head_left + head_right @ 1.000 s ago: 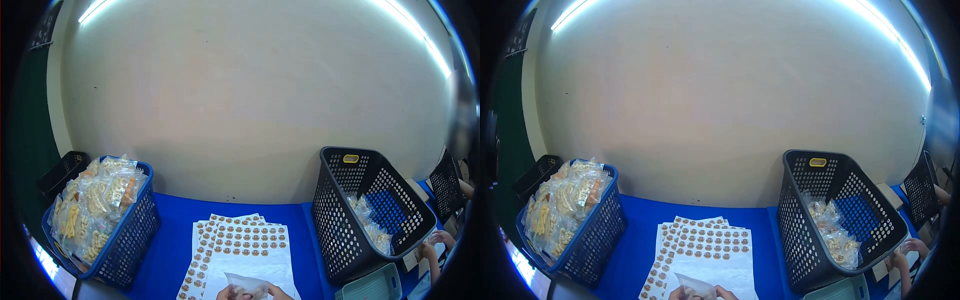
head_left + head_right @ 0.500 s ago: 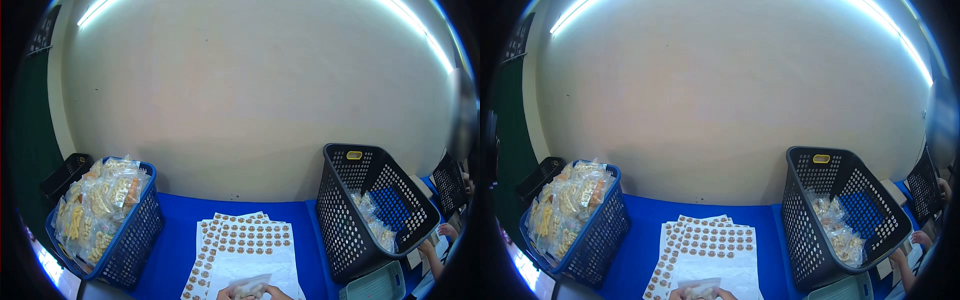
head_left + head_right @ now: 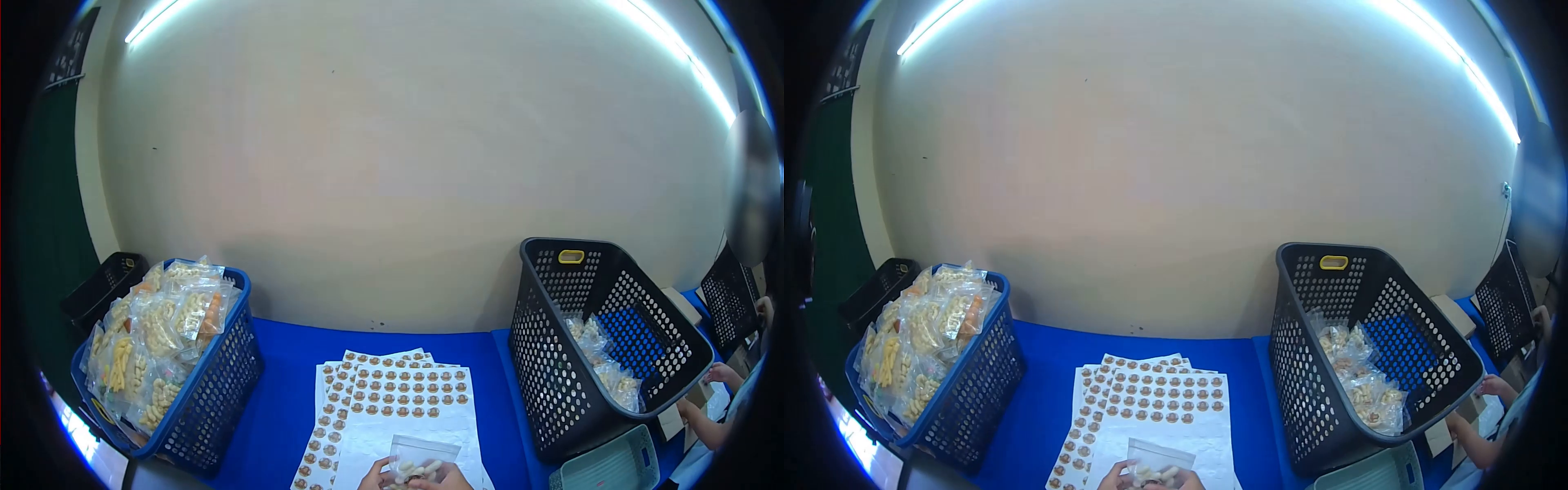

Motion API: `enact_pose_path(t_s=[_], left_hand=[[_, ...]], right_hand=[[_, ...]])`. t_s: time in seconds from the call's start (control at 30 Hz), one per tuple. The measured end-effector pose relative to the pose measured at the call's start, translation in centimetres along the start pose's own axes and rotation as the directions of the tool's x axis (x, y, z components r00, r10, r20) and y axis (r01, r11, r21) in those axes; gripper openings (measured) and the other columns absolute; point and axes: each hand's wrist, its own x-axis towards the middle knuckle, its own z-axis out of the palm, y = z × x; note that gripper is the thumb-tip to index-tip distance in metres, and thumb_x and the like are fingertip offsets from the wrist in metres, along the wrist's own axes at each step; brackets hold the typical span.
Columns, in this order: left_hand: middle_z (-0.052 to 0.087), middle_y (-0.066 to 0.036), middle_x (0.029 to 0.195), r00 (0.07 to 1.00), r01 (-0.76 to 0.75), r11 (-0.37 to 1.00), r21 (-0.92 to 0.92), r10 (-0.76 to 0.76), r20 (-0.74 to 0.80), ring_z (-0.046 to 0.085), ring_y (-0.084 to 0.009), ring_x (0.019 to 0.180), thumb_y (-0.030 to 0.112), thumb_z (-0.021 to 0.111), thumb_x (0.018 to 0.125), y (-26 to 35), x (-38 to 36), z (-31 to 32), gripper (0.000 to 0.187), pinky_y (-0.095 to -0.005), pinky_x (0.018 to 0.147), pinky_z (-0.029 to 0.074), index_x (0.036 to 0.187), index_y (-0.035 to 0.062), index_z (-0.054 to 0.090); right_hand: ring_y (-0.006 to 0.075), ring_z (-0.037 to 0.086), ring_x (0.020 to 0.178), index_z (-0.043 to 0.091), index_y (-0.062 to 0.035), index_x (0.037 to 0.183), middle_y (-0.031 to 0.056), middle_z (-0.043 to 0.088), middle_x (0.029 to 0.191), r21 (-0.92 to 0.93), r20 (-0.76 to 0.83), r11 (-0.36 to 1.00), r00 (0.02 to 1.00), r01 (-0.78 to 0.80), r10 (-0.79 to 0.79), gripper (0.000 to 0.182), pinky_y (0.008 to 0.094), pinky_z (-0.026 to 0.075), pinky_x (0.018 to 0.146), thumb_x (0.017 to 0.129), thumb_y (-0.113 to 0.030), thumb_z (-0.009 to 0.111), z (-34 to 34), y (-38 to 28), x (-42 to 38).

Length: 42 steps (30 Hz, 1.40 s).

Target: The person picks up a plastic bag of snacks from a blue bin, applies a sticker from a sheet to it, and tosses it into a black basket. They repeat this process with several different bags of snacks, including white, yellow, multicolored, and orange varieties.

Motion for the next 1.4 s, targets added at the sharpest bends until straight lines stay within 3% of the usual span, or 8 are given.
enact_pose_path(t_s=[0.07,0.17,0.27,0.47,0.57,0.7,0.87,1.4], left_hand=[[0.044,-0.013,0.105,0.996,0.067,0.993,-0.095,-0.060,0.071,0.048,-0.0224,0.095,0.012,0.068,0.064,0.1,-0.1,0.0,0.077,-0.0330,0.074,0.045,0.121,0.0077,0.016],[0.042,-0.013,0.107,0.992,-0.068,0.977,0.203,0.044,0.119,0.046,-0.0216,0.096,0.017,0.067,0.066,-0.2,-0.4,0.0,0.073,-0.0335,0.075,0.043,0.120,0.0073,0.020],[0.037,-0.012,0.112,0.999,0.039,0.999,0.006,-0.039,0.026,0.044,-0.0205,0.098,0.020,0.064,0.069,-1.5,0.3,-0.9,0.065,-0.0327,0.076,0.042,0.119,0.0060,0.025],[0.056,-0.008,0.060,0.964,0.008,0.999,0.050,0.006,-0.264,0.056,-0.0152,0.060,0.023,0.056,0.076,3.1,0.5,-0.6,0.024,-0.0273,0.055,0.044,0.079,-0.0009,0.058],[0.056,-0.007,0.062,0.975,-0.085,0.996,0.016,0.086,-0.205,0.051,-0.0087,0.051,0.019,0.054,0.078,2.8,0.3,-0.4,0.019,-0.0219,0.044,0.041,0.076,0.0004,0.056],[0.054,-0.004,0.061,0.945,-0.242,0.970,0.023,0.241,-0.220,0.048,-0.0070,0.048,0.018,0.053,0.078,3.8,-0.1,1.2,0.017,-0.0204,0.044,0.039,0.077,0.0017,0.057],[0.055,-0.004,0.065,0.972,-0.166,0.985,-0.039,0.157,-0.176,0.049,-0.0083,0.053,0.018,0.051,0.080,3.0,-0.2,0.2,0.017,-0.0216,0.049,0.039,0.080,0.0019,0.057],[0.056,-0.011,0.067,0.999,-0.046,0.994,0.098,0.044,0.026,0.056,-0.0149,0.059,0.016,0.059,0.074,1.0,0.4,-0.8,0.027,-0.0275,0.054,0.048,0.093,-0.0019,0.051]], right_hand=[[0.0078,0.048,0.050,0.056,-0.0005,0.067,0.0043,0.054,0.056,-0.406,0.105,0.914,0.993,-0.001,0.048,0.020,0.0228,0.037,0.044,0.065,-0.018,0.067,-1.0,0.5,0.0],[0.0090,0.048,0.048,0.056,0.0003,0.061,0.0053,0.053,0.052,-0.235,0.062,0.971,0.996,-0.051,0.067,0.021,0.0246,0.037,0.043,0.062,-0.018,0.068,-0.3,0.2,0.0],[0.0110,0.051,0.053,0.057,-0.0002,0.065,0.0070,0.056,0.058,-0.268,0.195,0.957,0.966,-0.115,0.170,0.022,0.0263,0.039,0.047,0.062,-0.018,0.069,-0.3,-1.2,-0.1],[0.0163,0.054,0.075,0.053,-0.0035,0.092,0.0095,0.057,0.082,-0.353,0.395,0.925,0.873,-0.142,0.286,0.039,0.0307,0.043,0.068,0.062,-0.023,0.069,0.1,-1.4,-0.2],[0.0194,0.047,0.094,0.050,-0.0028,0.095,0.0091,0.050,0.093,0.002,0.290,0.995,0.952,-0.104,0.099,0.040,0.0316,0.036,0.081,0.065,-0.024,0.067,0.1,-2.1,0.2],[0.0145,0.053,0.065,0.051,0.0004,0.081,0.0057,0.050,0.077,-0.008,0.322,0.994,0.941,-0.107,0.103,0.020,0.0264,0.043,0.057,0.072,-0.015,0.060,0.2,-2.5,1.1],[0.0120,0.051,0.050,0.051,0.0011,0.066,0.0054,0.046,0.067,-0.266,0.298,0.888,0.908,0.374,-0.293,0.015,0.0210,0.041,0.044,0.074,-0.010,0.057,1.1,-3.2,1.8],[0.0147,0.052,0.078,0.057,-0.0016,0.076,0.0070,0.054,0.069,-0.091,0.007,0.995,0.999,0.033,-0.033,0.009,0.0255,0.039,0.073,0.071,-0.009,0.060,-0.3,-1.4,1.2]])
